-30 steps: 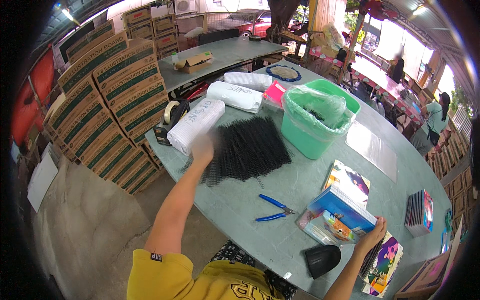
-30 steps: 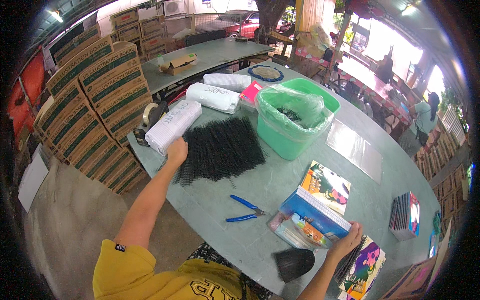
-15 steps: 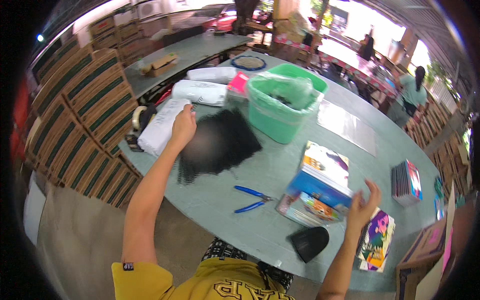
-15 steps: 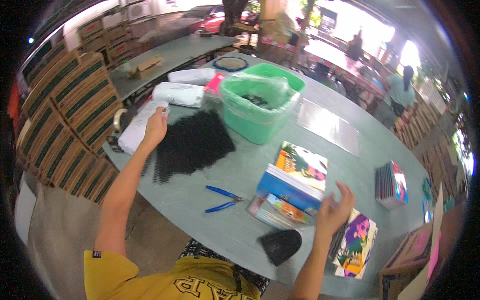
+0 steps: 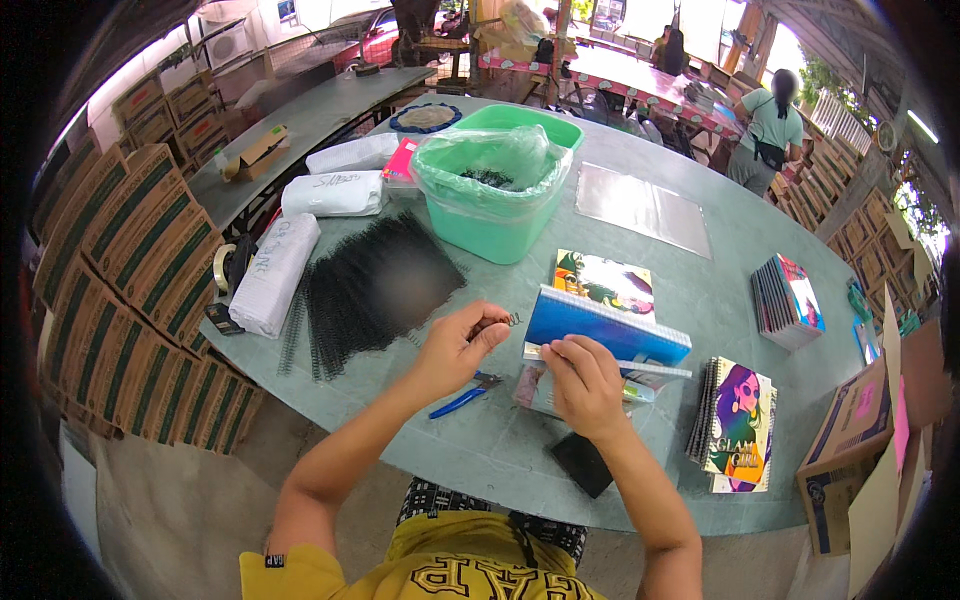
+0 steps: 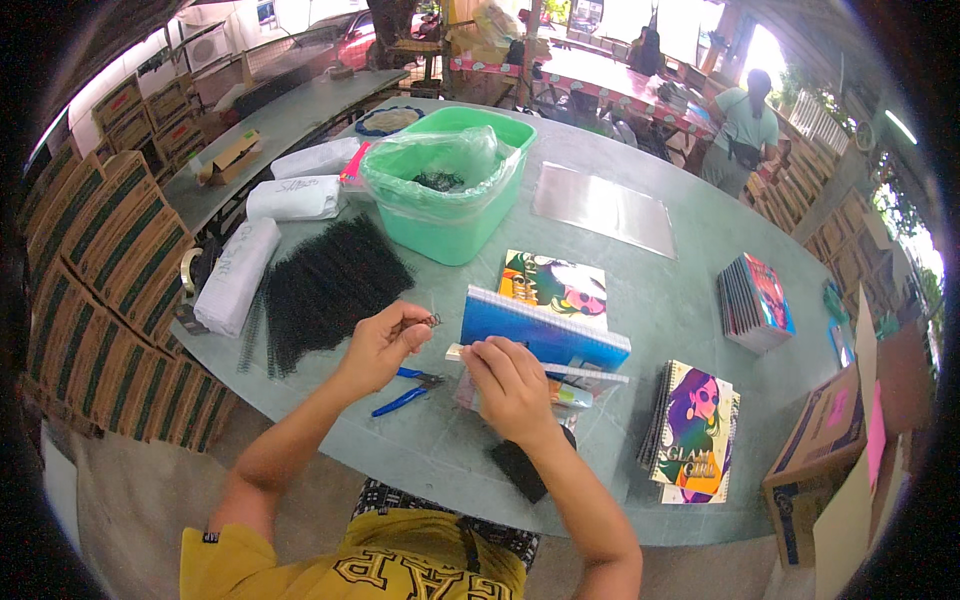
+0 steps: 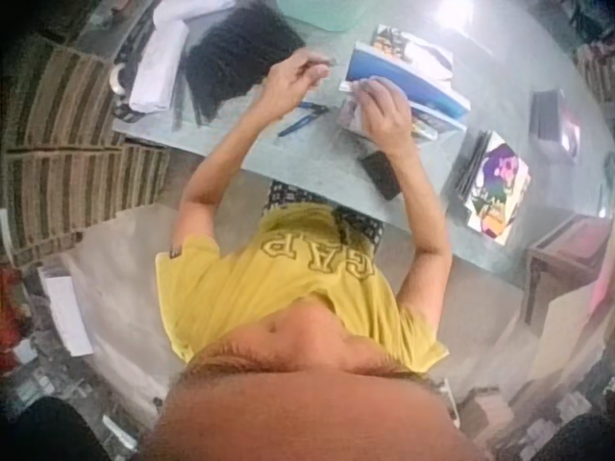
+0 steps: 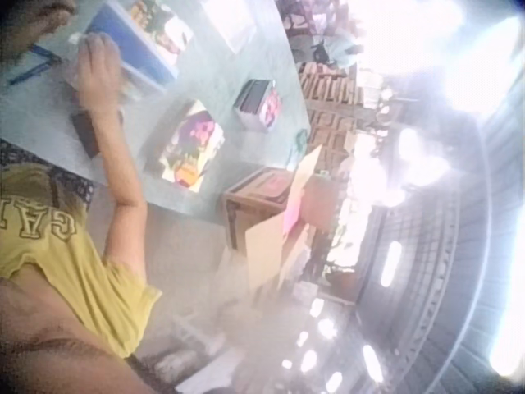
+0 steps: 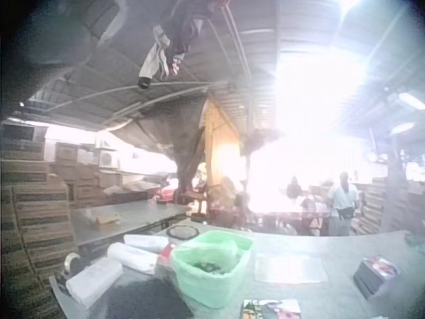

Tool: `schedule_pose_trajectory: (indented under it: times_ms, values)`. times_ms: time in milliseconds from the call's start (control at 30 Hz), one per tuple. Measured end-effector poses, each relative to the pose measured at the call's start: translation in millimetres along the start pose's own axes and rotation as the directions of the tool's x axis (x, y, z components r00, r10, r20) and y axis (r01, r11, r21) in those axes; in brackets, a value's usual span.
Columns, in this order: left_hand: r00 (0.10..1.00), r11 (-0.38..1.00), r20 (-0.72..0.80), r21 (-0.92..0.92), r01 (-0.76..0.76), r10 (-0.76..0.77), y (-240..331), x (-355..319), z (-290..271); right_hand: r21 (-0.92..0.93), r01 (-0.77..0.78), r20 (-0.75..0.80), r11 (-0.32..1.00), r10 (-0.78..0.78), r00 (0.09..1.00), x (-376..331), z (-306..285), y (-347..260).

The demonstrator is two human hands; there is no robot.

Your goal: The person threads a plastic spiral coil through the pre-punched holes of several notebook covers and pages by hand, using a pair of pliers to trim and crimp the ends of the coil.

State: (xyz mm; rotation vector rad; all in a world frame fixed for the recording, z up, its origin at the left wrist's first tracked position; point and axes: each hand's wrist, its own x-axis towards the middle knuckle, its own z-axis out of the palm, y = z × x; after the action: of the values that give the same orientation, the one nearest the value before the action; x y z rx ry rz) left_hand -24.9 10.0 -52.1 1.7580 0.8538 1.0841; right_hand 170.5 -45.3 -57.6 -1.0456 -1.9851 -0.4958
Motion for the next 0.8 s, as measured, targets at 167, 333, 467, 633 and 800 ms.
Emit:
schedule_pose_trajectory:
  times_ms: [167, 333, 467, 633, 800]
  values:
    - [0.976, 0.946, -0.052, 0.258, -0.194, 0.214, 11.3, -1.0, 12.1, -0.084, -0.272, 0.072, 0.959, 0.278, 0.958, 29.8, 11.8, -2.0]
    - [0.947, 0.903, -0.132, 0.363, -0.229, 0.293, 8.1, -1.4, 25.7, -0.082, -0.291, 0.066, 0.953, 0.297, 0.953, 29.0, 17.9, 6.1]
    - [0.922, 0.879, -0.193, 0.416, -0.233, 0.335, 10.4, -0.6, 29.1, -0.092, -0.305, 0.072, 0.948, 0.312, 0.947, 31.0, 16.2, 4.2]
    - [0.907, 0.828, -0.139, 0.481, -0.288, 0.396, 6.1, 0.9, 26.3, -0.117, -0.314, 0.101, 0.942, 0.326, 0.940, 31.8, 16.3, 0.9]
    - [0.911, 0.787, -0.118, 0.555, -0.269, 0.395, 11.7, 1.6, 27.0, -0.101, -0.293, 0.139, 0.951, 0.305, 0.942, 27.0, 12.5, -4.5]
